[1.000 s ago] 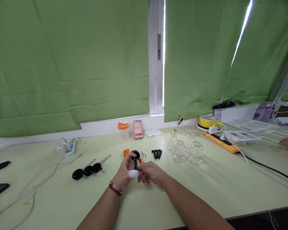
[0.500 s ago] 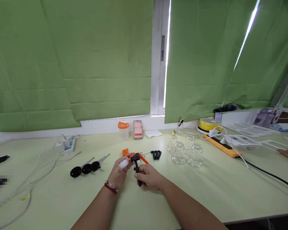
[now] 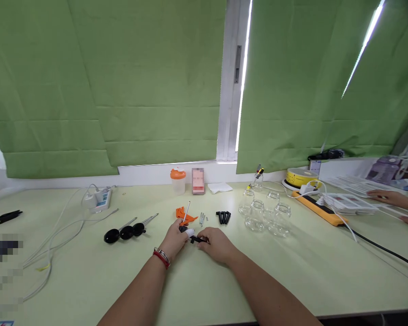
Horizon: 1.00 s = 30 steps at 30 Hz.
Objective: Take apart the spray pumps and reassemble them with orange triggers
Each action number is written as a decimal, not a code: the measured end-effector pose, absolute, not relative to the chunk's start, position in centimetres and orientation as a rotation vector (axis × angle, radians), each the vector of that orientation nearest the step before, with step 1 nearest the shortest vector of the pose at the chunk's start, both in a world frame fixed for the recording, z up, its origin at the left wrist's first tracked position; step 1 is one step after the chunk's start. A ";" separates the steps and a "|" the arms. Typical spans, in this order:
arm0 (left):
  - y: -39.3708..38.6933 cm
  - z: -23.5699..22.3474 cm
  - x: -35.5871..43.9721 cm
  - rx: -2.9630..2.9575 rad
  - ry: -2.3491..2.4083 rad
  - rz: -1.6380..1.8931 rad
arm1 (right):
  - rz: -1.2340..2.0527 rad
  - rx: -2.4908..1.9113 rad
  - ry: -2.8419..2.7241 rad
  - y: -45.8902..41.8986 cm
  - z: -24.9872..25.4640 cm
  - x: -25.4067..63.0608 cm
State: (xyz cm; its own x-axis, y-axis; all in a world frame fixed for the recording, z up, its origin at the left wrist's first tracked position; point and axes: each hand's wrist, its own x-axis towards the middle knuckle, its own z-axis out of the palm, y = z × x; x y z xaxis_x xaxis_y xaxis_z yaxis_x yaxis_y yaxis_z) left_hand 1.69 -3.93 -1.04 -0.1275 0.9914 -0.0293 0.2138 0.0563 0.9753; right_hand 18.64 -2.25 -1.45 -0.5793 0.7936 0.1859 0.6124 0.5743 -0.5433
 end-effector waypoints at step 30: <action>-0.3 -3.1 -0.8 2.161 1.758 1.133 | 0.398 -1.508 -2.000 0.4 -1.8 20.2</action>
State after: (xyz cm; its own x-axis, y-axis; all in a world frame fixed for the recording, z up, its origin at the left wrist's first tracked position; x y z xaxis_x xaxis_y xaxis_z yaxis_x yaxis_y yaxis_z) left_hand -0.81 -0.27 -3.12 0.0373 0.8867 0.4608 0.7860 -0.3108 0.5344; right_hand 20.18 0.40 -1.79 -0.1782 0.9436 0.2791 0.7651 0.3113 -0.5637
